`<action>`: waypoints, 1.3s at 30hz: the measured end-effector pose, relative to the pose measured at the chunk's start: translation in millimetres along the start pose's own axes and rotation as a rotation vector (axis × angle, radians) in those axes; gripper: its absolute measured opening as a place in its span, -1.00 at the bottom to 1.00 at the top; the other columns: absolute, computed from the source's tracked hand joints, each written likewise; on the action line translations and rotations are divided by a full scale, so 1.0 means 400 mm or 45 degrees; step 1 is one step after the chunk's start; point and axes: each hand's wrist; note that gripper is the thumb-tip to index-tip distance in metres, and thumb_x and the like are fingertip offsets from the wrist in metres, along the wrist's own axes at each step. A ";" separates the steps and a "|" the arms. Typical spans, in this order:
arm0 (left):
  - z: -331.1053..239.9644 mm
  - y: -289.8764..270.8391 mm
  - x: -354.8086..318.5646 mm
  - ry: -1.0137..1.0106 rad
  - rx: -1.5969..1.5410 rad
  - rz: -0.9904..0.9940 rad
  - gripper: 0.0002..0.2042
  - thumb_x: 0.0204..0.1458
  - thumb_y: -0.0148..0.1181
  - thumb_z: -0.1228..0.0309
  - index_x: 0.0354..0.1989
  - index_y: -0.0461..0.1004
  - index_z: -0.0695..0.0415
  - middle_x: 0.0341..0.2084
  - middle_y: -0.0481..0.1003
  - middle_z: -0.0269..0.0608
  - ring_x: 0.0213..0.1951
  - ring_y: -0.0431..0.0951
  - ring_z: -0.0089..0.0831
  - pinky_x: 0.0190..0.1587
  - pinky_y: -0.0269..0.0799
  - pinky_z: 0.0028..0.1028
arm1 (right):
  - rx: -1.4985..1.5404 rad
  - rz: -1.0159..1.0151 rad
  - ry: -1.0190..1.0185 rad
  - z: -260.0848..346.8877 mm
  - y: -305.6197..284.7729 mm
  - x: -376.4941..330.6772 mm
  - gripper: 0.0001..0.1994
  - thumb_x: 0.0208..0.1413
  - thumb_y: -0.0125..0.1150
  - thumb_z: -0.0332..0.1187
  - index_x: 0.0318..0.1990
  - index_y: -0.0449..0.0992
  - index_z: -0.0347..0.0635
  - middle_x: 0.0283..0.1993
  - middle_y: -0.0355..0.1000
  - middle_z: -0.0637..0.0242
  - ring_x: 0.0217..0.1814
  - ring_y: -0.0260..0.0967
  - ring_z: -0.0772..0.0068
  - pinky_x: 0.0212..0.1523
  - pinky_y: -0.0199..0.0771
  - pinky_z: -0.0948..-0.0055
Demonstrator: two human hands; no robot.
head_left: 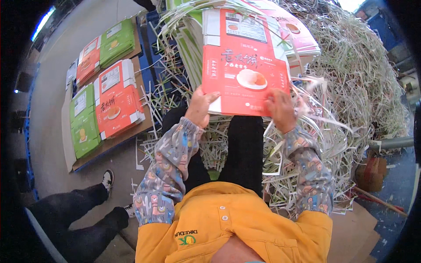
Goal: The recorder is sorting and inspecting flattened paper product boxes, removing plastic strips, and stacking them on a pallet.
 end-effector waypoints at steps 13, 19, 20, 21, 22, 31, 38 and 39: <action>-0.025 0.032 0.006 0.047 0.182 -0.111 -0.70 -0.08 0.10 0.52 -0.16 0.22 0.26 -0.29 0.41 -0.20 -0.30 0.47 -0.48 -0.25 0.40 -0.53 | 1.234 0.015 1.213 -0.137 0.074 -0.048 -0.63 0.12 -0.12 -0.20 -0.04 0.28 -0.29 -0.17 0.36 0.27 -0.19 0.29 0.50 -0.19 0.30 0.49; -0.111 -0.054 -0.017 0.124 0.176 0.139 -0.48 -0.04 0.05 0.05 -0.08 0.22 0.25 -0.17 0.38 -0.18 -0.16 0.41 -0.42 -0.13 0.34 -0.42 | 1.791 -0.193 1.226 -0.008 -0.011 -0.028 -0.79 0.08 -0.03 -0.33 -0.21 0.27 -0.27 -0.25 0.36 0.28 -0.30 0.33 0.55 -0.29 0.36 0.57; -0.103 -0.054 -0.035 0.118 0.179 0.143 -0.48 -0.04 0.05 0.05 -0.08 0.22 0.25 -0.17 0.38 -0.18 -0.16 0.41 -0.42 -0.13 0.34 -0.42 | 1.910 -0.228 1.295 0.017 -0.022 -0.028 -0.80 0.07 -0.02 -0.36 -0.21 0.26 -0.27 -0.26 0.35 0.29 -0.30 0.32 0.55 -0.27 0.35 0.56; -0.096 -0.058 -0.069 0.125 -0.183 0.183 -0.41 -0.04 -0.04 -0.03 0.00 0.17 0.23 -0.11 0.34 -0.19 -0.08 0.36 -0.38 -0.05 0.28 -0.34 | 2.036 -0.262 1.358 0.039 -0.026 -0.026 -0.81 0.06 0.00 -0.38 -0.21 0.25 -0.27 -0.28 0.35 0.29 -0.30 0.31 0.55 -0.25 0.35 0.55; -0.079 -0.067 -0.093 0.122 -0.551 0.224 -0.34 -0.04 -0.13 -0.11 0.07 0.11 0.21 -0.05 0.31 -0.19 -0.01 0.31 -0.34 0.02 0.22 -0.27 | 2.087 -0.315 1.314 0.056 -0.008 -0.028 -0.81 0.06 -0.01 -0.39 -0.21 0.25 -0.26 -0.27 0.35 0.28 -0.30 0.32 0.54 -0.24 0.36 0.53; 0.144 0.037 -0.140 0.082 -0.204 -0.263 -0.59 -0.07 0.11 0.40 -0.02 0.20 0.13 -0.13 0.35 -0.24 -0.08 0.37 -0.37 -0.07 0.32 -0.29 | 1.986 -0.068 1.302 0.160 0.091 -0.094 -0.75 0.04 0.00 -0.38 -0.15 0.21 -0.27 -0.20 0.30 0.24 -0.19 0.25 0.52 -0.14 0.25 0.53; 0.147 0.082 -0.117 0.230 -0.262 -0.482 -0.66 -0.09 0.10 0.59 -0.09 0.25 0.18 -0.16 0.36 -0.25 -0.14 0.39 -0.45 -0.10 0.34 -0.42 | 0.998 -0.431 0.818 0.228 0.032 -0.088 -0.76 -0.08 0.07 -0.51 -0.21 0.25 -0.30 -0.40 0.17 0.32 -0.40 0.13 0.53 -0.34 0.22 0.53; 0.143 0.082 -0.116 0.226 -0.262 -0.478 -0.66 -0.09 0.10 0.59 -0.09 0.25 0.18 -0.16 0.36 -0.25 -0.14 0.39 -0.45 -0.10 0.34 -0.42 | 0.856 -0.453 0.658 0.240 0.019 -0.091 -0.76 -0.10 0.07 -0.52 -0.22 0.26 -0.31 -0.45 0.14 0.30 -0.42 0.13 0.46 -0.34 0.21 0.45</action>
Point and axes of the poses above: each hand's wrist, its own x-axis towards the middle knuckle, its own y-axis out of the palm, z = x × y
